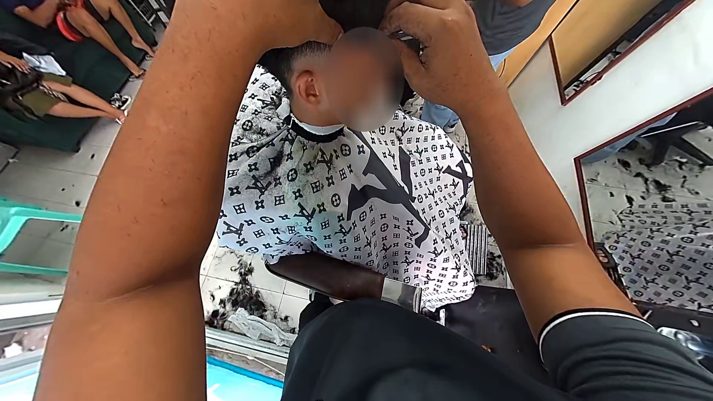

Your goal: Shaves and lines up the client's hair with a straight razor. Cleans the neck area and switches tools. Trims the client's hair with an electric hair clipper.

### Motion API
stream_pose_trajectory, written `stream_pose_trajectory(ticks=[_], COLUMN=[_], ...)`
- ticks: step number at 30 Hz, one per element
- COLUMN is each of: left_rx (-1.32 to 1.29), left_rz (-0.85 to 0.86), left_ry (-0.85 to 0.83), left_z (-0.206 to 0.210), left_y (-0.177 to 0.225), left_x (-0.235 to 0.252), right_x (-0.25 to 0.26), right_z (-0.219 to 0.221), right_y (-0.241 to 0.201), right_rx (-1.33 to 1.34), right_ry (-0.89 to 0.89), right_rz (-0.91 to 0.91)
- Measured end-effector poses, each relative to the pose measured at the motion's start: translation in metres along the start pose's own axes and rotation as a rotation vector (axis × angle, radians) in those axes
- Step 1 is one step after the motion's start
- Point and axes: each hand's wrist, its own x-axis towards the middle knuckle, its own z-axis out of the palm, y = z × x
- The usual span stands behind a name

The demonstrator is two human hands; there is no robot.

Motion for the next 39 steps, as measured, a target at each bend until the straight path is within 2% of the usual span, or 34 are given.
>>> stream_pose_trajectory(ticks=[39], left_rx=[0.021], left_rz=[0.005], left_ry=[0.026], left_z=[0.0009], left_y=[0.0004], left_x=[0.0033], right_x=[0.0038], right_z=[-0.0016], right_y=[-0.0022], right_rx=[0.008], right_ry=[-0.037], right_rz=[0.035])
